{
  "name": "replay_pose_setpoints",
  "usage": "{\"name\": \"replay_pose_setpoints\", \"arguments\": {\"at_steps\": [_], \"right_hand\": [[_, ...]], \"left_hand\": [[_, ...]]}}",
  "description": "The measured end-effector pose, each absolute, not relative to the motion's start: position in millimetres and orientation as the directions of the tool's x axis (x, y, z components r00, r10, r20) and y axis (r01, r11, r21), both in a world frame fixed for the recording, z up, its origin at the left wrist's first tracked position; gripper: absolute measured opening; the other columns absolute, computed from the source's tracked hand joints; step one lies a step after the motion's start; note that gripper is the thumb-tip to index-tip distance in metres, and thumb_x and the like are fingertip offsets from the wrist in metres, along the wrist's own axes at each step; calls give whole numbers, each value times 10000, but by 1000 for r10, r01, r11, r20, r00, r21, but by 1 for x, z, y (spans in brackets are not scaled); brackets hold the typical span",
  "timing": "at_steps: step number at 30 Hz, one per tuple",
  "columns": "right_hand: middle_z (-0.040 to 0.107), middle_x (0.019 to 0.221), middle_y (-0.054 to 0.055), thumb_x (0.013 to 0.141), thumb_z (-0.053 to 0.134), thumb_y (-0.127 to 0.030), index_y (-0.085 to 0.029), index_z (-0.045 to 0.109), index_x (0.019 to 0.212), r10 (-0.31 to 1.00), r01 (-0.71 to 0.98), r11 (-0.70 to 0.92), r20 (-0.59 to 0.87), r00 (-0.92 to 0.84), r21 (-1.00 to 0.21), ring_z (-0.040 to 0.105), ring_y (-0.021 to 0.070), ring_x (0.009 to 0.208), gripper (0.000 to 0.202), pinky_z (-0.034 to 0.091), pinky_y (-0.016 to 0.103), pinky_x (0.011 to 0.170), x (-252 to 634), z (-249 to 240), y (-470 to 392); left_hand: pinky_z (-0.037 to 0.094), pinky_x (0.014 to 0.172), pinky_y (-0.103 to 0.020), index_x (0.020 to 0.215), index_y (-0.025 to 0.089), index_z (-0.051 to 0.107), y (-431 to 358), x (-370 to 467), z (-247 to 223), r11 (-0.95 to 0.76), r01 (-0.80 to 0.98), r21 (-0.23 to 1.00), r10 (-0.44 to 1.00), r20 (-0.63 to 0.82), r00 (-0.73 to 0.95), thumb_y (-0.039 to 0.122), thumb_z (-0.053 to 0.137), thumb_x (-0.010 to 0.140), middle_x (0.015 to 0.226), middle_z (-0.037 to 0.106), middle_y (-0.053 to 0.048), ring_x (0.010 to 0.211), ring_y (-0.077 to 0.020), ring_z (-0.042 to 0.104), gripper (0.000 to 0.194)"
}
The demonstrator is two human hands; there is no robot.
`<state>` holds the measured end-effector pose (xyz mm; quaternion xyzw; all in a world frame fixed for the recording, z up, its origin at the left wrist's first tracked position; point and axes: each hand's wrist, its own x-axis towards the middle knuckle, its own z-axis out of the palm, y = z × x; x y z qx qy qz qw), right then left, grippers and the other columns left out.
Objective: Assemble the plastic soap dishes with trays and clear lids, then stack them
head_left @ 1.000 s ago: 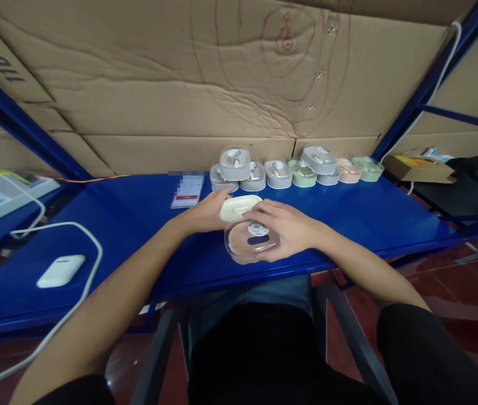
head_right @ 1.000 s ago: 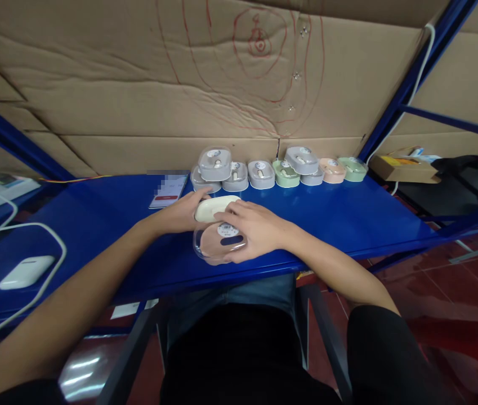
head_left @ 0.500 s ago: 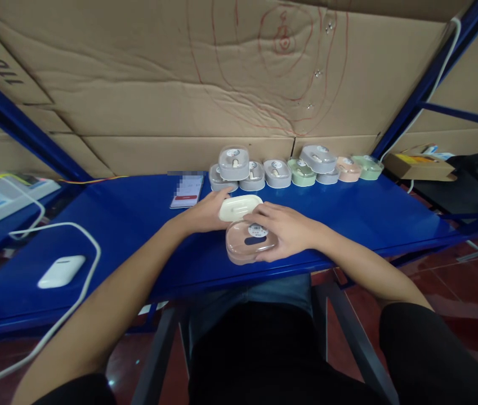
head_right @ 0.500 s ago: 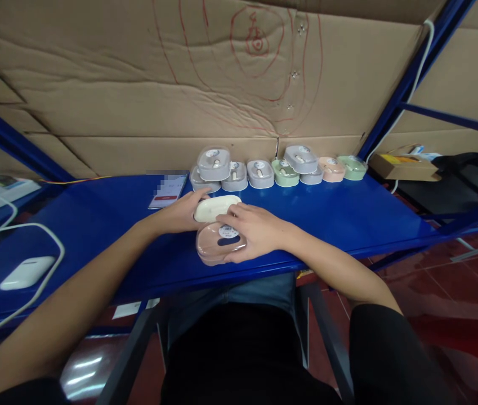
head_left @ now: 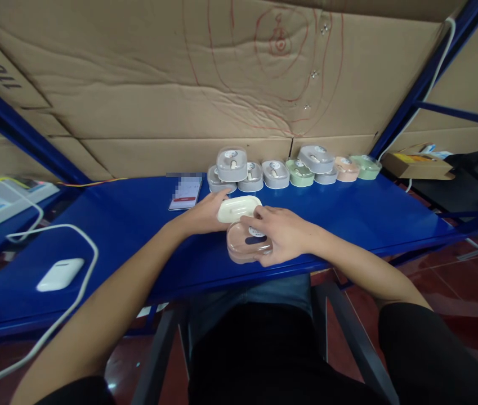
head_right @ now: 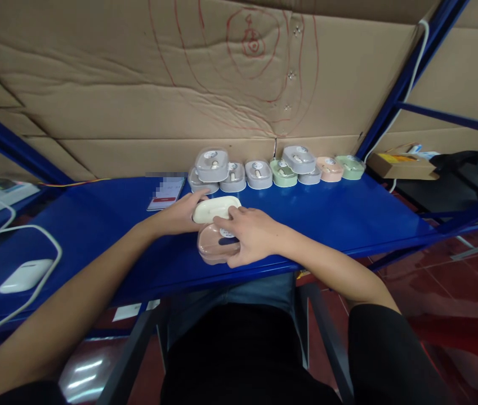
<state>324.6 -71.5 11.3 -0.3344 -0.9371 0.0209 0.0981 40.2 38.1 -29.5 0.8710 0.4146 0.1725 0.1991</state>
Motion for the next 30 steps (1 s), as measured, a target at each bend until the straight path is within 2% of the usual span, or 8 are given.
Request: {"name": "replay_pose_setpoints", "arguments": {"at_steps": [4,8,14,19,25,30], "right_hand": [[700,1286,184,831,827,-480,-137,595,1612,634,628,773,132,-762,-91,692,332,1022,884,561,447,852,321,12,-72],[715,1313,184,887,836,-582,-150,582,1642,625,607,780,153,-766,-149,700,360,1099,906,572,481,927,321,5,-67],[697,1296,173,820,869,-504,-160,585,1646,603,578,796,145,-784,-181,674,340,1072,939,561,458,908,325,4,-64],[699,1257,175,794,882,-492,-155,608,1612,611,595,792,146,-778,-138,669,335,1036,926,557,463,906,325,2,-64],[676,1326,190,873,879,-618,-162,572,1635,588,554,806,185,-787,-207,679,350,1111,939,572,474,930,330,-8,-53],[680,1354,217,829,935,-649,-132,524,1695,632,613,773,121,-765,-164,697,390,1151,1089,592,511,945,327,-3,-59]], "left_hand": [[499,1245,-670,1745,140,403,35,43,-25,-549,688,475,808,93,581,702,914,740,1627,607,-284,1566,-541,546,1260],[505,1239,-671,1752,163,389,33,44,-22,-565,670,481,793,95,601,644,911,754,1570,659,-245,1555,-527,551,1224],[481,1245,-715,1711,165,445,34,45,-27,-550,669,500,808,117,577,664,933,729,1601,629,-270,1555,-552,541,1205],[497,1237,-715,1694,183,466,35,45,-29,-568,645,511,799,155,581,659,942,725,1583,640,-256,1548,-547,555,1180],[508,1223,-710,1696,200,465,34,45,-27,-582,620,526,782,154,604,667,956,716,1512,692,-235,1517,-536,580,1191],[508,1218,-693,1656,198,506,36,45,-29,-596,600,533,775,188,603,648,963,707,1484,712,-216,1470,-515,612,1145]]}}
